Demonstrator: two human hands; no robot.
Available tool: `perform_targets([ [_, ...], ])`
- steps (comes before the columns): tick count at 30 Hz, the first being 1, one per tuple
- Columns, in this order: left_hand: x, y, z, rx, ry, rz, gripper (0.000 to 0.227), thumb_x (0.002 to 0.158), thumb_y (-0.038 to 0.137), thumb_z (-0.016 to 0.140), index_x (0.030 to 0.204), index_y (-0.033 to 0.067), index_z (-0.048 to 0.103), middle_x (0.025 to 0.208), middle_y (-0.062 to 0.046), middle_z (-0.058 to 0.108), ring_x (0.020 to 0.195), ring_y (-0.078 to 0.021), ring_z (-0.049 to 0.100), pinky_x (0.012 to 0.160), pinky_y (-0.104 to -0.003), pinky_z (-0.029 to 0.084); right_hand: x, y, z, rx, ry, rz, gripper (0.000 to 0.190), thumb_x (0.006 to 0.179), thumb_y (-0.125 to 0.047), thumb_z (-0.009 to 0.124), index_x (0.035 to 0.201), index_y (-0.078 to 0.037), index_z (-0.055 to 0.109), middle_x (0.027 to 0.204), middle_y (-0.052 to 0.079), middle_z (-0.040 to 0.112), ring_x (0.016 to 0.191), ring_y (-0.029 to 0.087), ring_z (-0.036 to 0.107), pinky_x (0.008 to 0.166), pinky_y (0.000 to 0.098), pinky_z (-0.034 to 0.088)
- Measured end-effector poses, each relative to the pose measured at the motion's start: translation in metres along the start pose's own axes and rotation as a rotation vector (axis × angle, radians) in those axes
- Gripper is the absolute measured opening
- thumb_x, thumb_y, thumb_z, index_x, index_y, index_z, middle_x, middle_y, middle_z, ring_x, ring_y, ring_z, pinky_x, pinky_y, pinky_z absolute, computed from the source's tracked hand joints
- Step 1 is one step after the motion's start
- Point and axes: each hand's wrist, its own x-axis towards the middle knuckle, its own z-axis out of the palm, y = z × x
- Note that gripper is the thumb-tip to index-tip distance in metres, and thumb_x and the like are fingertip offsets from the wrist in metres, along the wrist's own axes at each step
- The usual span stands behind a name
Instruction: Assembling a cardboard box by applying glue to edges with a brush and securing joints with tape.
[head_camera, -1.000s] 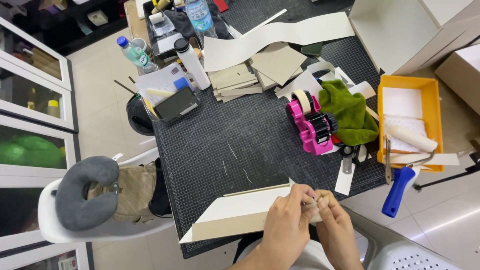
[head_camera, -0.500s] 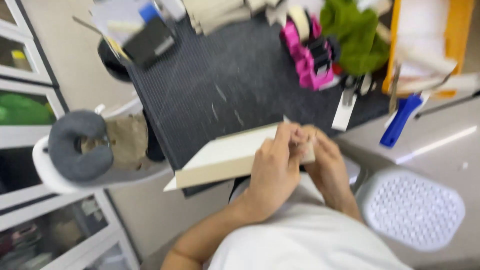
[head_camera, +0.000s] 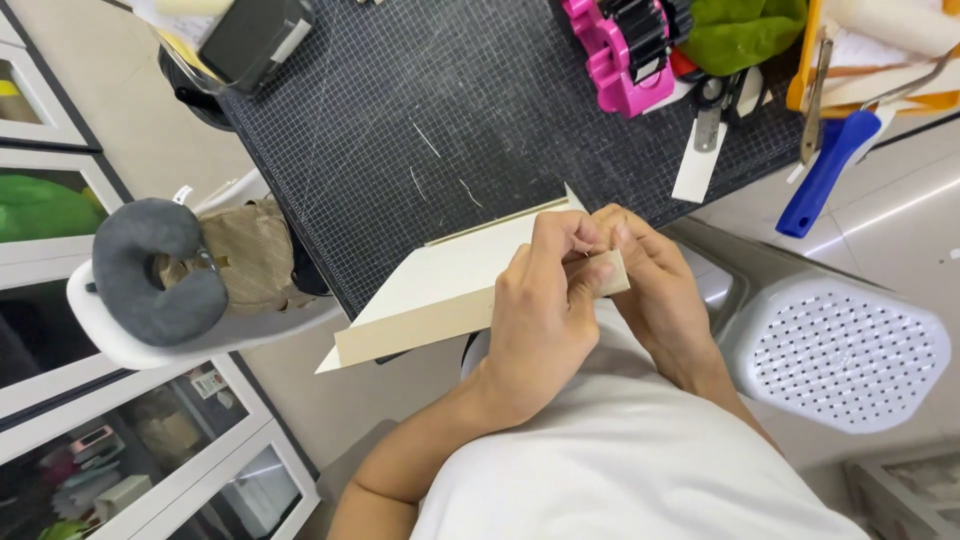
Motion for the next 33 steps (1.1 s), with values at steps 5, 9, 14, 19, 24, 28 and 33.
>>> perform_targets([
  [5,0.001,-0.004,-0.003,-0.011,-0.012,0.014,0.024,0.091,-0.009,0.058,0.104,0.0088,0.048,0.077,-0.008,0.063,0.07,-0.0367,0.07,0.071,-0.039,0.054,0.001,0.001,0.007,-0.023,0.03,-0.007,0.034,0.109,-0.02,0.039,0.087,0.0,0.056,0.087,0.008,0.045,0.079,0.014,0.04,0.063,0.0286,0.032],
  [9,0.006,0.009,-0.014,-0.032,-0.018,0.016,0.02,0.096,-0.012,0.05,0.106,0.0042,0.044,0.08,-0.012,0.063,0.07,-0.0354,0.07,0.072,-0.042,0.057,-0.003,0.005,0.007,-0.048,-0.007,-0.096,0.039,0.104,-0.04,0.044,0.101,-0.002,0.054,0.102,0.008,0.044,0.088,0.013,0.039,0.069,0.0281,0.033],
  [14,-0.006,-0.004,-0.012,0.001,-0.166,-0.176,0.046,0.092,0.037,0.064,0.12,0.0065,0.044,0.116,-0.006,0.06,0.101,-0.0228,0.067,0.089,-0.037,0.055,-0.009,0.012,-0.006,-0.049,-0.028,-0.043,0.024,0.105,-0.032,0.048,0.103,-0.011,0.06,0.107,0.002,0.049,0.095,0.011,0.048,0.085,0.0253,0.04],
  [19,0.003,0.004,-0.019,-0.099,-0.148,-0.226,0.029,0.092,0.021,0.067,0.11,0.0079,0.049,0.11,-0.001,0.058,0.094,-0.0165,0.069,0.084,-0.032,0.058,-0.005,0.004,-0.003,-0.007,-0.069,-0.04,0.021,0.107,-0.027,0.049,0.102,-0.01,0.06,0.105,0.002,0.049,0.096,0.013,0.052,0.089,0.0281,0.044],
  [24,0.002,-0.003,-0.023,-0.01,-0.161,-0.1,0.016,0.101,0.002,0.047,0.116,0.0059,0.044,0.096,-0.006,0.067,0.088,-0.0184,0.07,0.077,-0.029,0.053,-0.001,0.004,-0.004,-0.09,-0.096,-0.036,0.022,0.106,-0.027,0.048,0.095,-0.012,0.06,0.097,0.001,0.051,0.095,0.013,0.046,0.095,0.0279,0.035],
  [28,0.007,-0.021,-0.056,0.04,-0.288,0.004,0.019,0.103,0.002,0.041,0.12,0.0062,0.05,0.126,-0.01,0.056,0.107,-0.0248,0.069,0.092,-0.035,0.053,0.018,0.005,-0.002,-0.023,-0.091,-0.006,0.025,0.105,-0.027,0.049,0.09,-0.009,0.056,0.093,0.001,0.049,0.084,0.012,0.044,0.079,0.0253,0.035],
  [33,-0.005,-0.05,-0.147,0.283,-0.433,-0.198,0.039,0.088,0.018,0.07,0.122,0.0092,0.055,0.116,-0.004,0.071,0.102,-0.0142,0.07,0.093,-0.028,0.052,0.053,-0.001,-0.015,-0.34,-0.292,-0.088,0.029,0.105,-0.033,0.049,0.095,-0.013,0.067,0.101,0.001,0.055,0.097,0.01,0.053,0.09,0.0246,0.04],
])
